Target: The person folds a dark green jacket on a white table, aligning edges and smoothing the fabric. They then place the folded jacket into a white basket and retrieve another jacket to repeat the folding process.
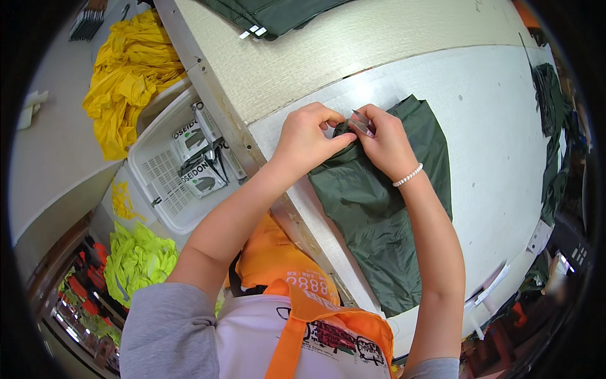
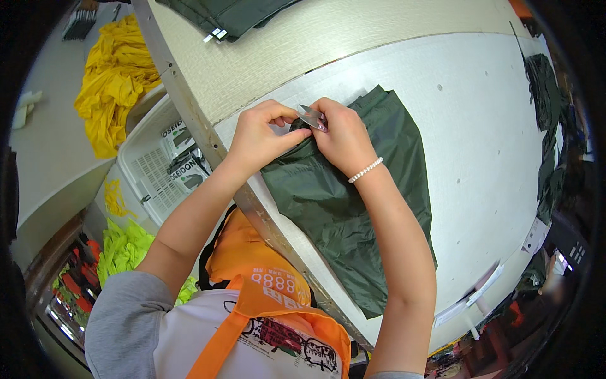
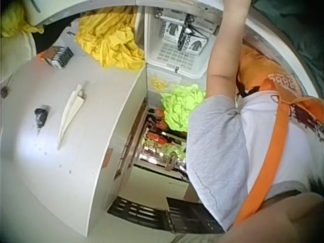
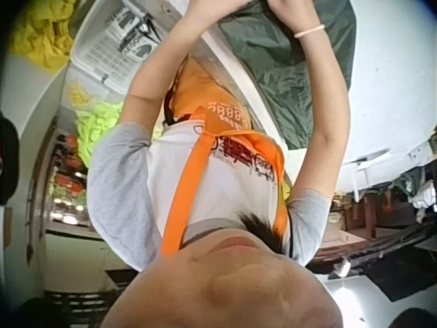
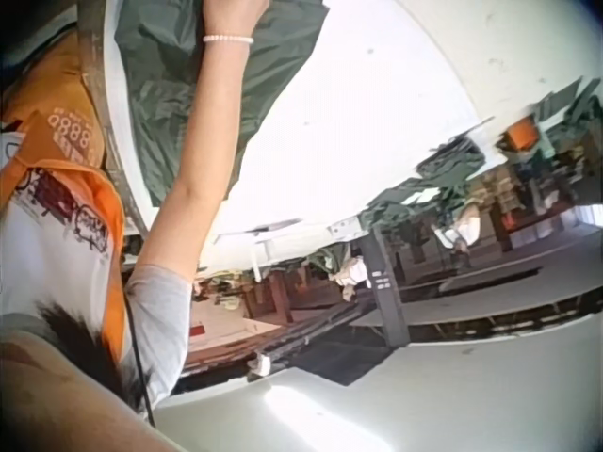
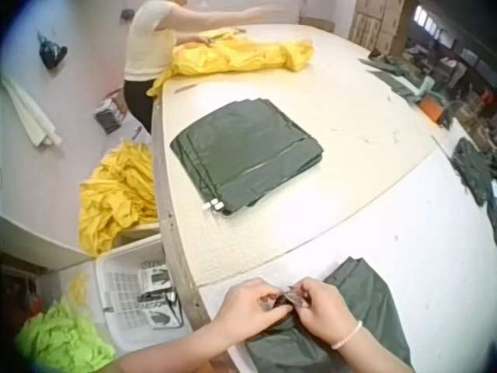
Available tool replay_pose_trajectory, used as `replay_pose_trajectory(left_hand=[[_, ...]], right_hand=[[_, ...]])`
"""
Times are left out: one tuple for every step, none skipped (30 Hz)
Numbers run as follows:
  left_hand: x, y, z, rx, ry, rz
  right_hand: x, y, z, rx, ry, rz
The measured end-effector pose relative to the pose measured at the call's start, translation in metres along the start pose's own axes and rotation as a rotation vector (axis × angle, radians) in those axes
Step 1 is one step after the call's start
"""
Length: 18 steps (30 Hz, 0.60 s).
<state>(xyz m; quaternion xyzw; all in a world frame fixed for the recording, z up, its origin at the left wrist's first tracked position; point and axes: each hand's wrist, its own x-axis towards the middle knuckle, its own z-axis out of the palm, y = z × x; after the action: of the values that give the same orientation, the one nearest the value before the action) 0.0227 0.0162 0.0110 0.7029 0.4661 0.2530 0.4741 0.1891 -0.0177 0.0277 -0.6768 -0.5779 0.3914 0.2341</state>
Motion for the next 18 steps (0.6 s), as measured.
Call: replay_pose_trajectory(left_hand=[[0.000, 0.000, 0.001, 0.041, -0.006, -0.004], [0.001, -0.001, 0.003, 0.082, -0.011, -0.008], [0.002, -0.002, 0.004, 0.123, -0.018, -0.011], [0.002, -0.002, 0.005, 0.113, -0.009, 0.006], [0.003, -0.003, 0.006, 0.103, 0.000, 0.022], [0.003, -0.004, 0.007, 0.092, 0.008, 0.039], [0.003, -0.005, 0.008, 0.050, 0.015, 0.028], [0.003, -0.006, 0.010, 0.008, 0.021, 0.017], [0.002, -0.007, 0.011, -0.033, 0.027, 0.002], [0.002, -0.009, 0.011, -0.109, -0.001, -0.066], [0.003, -0.010, 0.011, -0.185, -0.028, -0.135], [0.004, -0.011, 0.011, -0.261, -0.054, -0.204], [0.005, -0.013, 0.010, -0.353, -0.059, -0.269], [0.005, -0.015, 0.009, -0.445, -0.063, -0.334], [0.005, -0.016, 0.008, -0.539, -0.070, -0.398], [0.006, -0.017, 0.008, -0.618, -0.057, -0.405], [0.006, -0.017, 0.007, -0.595, -0.064, -0.423], [0.006, -0.017, 0.007, -0.570, -0.071, -0.441]], right_hand=[[0.000, -0.003, 0.000, 0.012, -0.012, 0.018], [-0.001, -0.006, -0.001, 0.024, -0.023, 0.035], [-0.001, -0.008, -0.001, 0.037, -0.034, 0.053], [-0.002, -0.009, -0.001, 0.036, -0.027, 0.050], [-0.002, -0.009, -0.001, 0.035, -0.020, 0.046], [-0.003, -0.009, -0.001, 0.035, -0.012, 0.043], [-0.003, -0.008, -0.001, 0.041, -0.001, 0.019], [-0.004, -0.005, -0.002, 0.046, 0.010, -0.004], [-0.005, -0.002, -0.002, 0.053, 0.019, -0.026], [-0.006, -0.001, -0.003, 0.011, 0.060, -0.026], [-0.007, 0.000, -0.005, -0.032, 0.101, -0.025], [-0.007, -0.001, -0.007, -0.076, 0.140, -0.025], [-0.008, -0.008, -0.011, -0.135, 0.105, 0.042], [-0.009, -0.020, -0.017, -0.195, 0.070, 0.109], [-0.012, -0.027, -0.020, -0.257, 0.036, 0.178], [-0.016, -0.026, -0.022, -0.290, 0.034, 0.132], [-0.018, -0.025, -0.021, -0.268, 0.020, 0.143], [-0.019, -0.022, -0.020, -0.246, 0.007, 0.153]])
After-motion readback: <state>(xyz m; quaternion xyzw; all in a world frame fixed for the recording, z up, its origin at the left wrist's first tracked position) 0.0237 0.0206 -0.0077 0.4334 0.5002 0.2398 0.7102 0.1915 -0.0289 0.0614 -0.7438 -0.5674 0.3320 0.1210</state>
